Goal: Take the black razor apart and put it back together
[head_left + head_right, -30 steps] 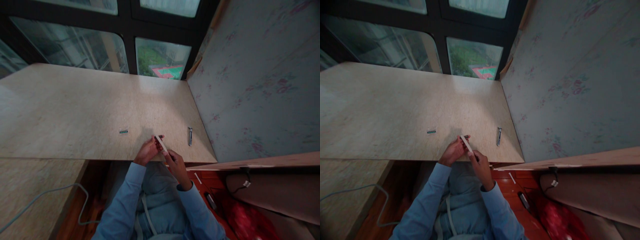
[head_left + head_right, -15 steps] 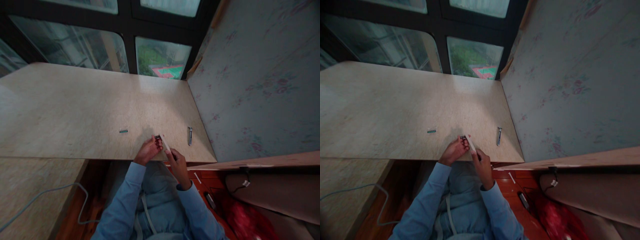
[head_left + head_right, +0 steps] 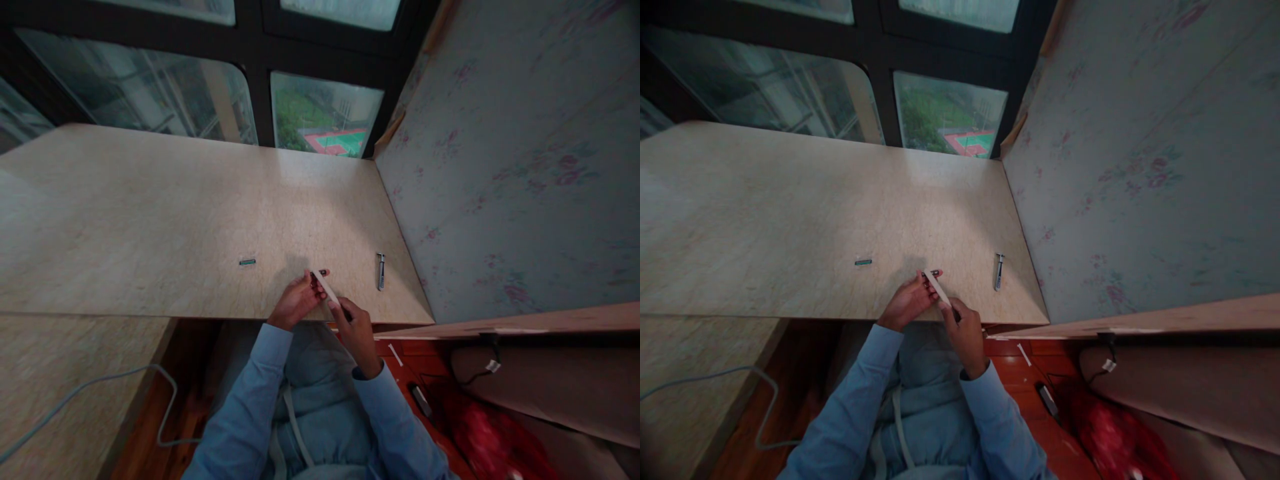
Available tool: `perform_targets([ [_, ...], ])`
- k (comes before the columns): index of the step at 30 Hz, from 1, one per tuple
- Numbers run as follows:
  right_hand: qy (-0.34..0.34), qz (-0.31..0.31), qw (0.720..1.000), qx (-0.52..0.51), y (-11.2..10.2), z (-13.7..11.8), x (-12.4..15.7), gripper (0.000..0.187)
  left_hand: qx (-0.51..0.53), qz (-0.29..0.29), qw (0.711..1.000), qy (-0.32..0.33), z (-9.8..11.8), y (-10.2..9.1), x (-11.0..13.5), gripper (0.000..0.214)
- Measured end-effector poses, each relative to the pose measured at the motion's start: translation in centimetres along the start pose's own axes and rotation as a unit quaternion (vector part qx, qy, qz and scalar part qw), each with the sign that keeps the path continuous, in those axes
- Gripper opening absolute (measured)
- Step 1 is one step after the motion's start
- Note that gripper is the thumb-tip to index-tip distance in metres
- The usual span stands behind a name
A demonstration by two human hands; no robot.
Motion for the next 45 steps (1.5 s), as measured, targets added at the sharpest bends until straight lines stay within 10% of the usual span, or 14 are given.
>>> perform_targets([
  [33, 0.050, 0.036, 0.996, -0.062, -1.3, 1.6, 0.0, 0.039, 0.016, -0.022, 1.000, 0.010, 0.3, 0.4, 0.3, 0.026],
  [45, 0.015, -0.014, 0.996, -0.087, 1.5, -0.5, 0.3, 0.035, -0.011, 0.007, 1.000, 0.014, 0.2, -0.5, 0.1, 0.026],
])
Point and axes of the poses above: each hand's wrist, its own x-axis away from the middle knuckle, its own y-axis out of the palm, z = x × y, the point moved 8 cm from there along -x, towards the middle knuckle, and after that the axes turned 1 degree about x, right-handed, at the moved point
